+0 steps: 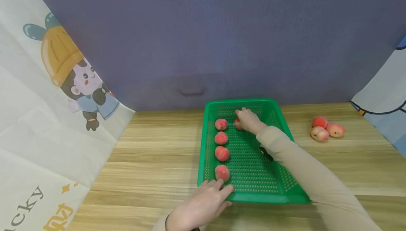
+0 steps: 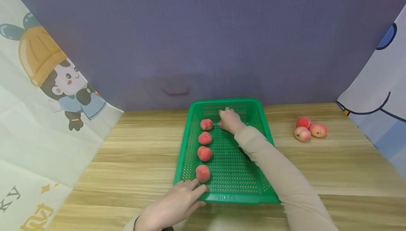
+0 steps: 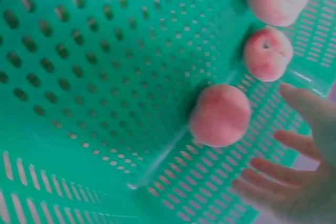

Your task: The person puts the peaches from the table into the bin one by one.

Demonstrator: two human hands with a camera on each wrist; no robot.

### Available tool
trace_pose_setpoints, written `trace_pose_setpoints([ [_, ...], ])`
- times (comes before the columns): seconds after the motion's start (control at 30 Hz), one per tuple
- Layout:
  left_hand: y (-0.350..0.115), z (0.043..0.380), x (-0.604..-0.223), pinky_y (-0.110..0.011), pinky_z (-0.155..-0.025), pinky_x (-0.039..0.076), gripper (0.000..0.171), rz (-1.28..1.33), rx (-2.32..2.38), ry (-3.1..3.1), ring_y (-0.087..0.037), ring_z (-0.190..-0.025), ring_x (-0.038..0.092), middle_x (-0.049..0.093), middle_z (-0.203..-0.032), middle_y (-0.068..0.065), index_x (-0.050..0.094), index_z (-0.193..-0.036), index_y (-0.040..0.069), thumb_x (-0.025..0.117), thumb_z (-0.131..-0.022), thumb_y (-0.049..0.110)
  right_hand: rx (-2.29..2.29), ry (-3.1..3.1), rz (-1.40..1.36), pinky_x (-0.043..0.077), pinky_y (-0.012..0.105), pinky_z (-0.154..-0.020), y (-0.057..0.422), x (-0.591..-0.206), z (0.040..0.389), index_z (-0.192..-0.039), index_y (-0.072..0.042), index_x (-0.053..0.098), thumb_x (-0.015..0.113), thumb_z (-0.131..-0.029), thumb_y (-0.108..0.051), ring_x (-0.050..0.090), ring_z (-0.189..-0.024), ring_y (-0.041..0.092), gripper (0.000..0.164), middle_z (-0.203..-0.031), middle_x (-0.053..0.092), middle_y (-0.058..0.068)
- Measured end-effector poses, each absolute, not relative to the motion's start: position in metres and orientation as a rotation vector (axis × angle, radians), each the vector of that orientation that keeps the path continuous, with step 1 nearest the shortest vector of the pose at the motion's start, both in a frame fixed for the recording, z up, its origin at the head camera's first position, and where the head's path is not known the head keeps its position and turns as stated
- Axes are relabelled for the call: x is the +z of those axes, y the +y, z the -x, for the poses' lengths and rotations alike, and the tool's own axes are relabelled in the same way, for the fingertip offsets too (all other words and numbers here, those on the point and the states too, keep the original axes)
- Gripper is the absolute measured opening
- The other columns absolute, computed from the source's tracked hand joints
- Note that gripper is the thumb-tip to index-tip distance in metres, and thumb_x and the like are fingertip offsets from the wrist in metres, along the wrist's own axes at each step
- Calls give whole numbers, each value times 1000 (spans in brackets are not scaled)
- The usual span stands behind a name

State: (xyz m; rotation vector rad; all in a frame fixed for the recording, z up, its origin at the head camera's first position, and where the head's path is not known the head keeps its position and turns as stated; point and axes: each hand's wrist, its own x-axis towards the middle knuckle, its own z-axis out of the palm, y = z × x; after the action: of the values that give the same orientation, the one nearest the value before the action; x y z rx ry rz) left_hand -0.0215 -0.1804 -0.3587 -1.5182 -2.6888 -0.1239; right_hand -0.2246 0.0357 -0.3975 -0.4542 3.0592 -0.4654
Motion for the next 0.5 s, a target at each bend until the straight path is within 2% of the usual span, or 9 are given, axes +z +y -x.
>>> trace_pose_setpoints([
  [0.13,-181,22,-359,-13,-58,30,21,1518,-116,-2679,-2,-67,46,50,-85,5,52,-100,17,56,-85,31,-432,3011,448,45,44,-68,34,-388,223,-116,5,51,61,-83,-19,51,-90,36,42,-104,51,26],
  [0.27,-181,22,-359,-13,-58,29,20,1523,-123,-2685,-1,-66,45,50,-84,6,52,-99,17,56,-85,31,-416,2928,432,41,38,-64,34,-377,221,-119,4,50,55,-82,-12,50,-89,31,40,-110,51,24],
  [0.5,-181,22,-360,-13,-58,30,21,1525,-124,-2686,-1,-66,45,51,-85,5,52,-100,17,56,-85,31,-411,2812,492,43,43,-82,35,-357,215,-123,4,47,52,-87,-10,46,-110,36,39,-121,49,23],
])
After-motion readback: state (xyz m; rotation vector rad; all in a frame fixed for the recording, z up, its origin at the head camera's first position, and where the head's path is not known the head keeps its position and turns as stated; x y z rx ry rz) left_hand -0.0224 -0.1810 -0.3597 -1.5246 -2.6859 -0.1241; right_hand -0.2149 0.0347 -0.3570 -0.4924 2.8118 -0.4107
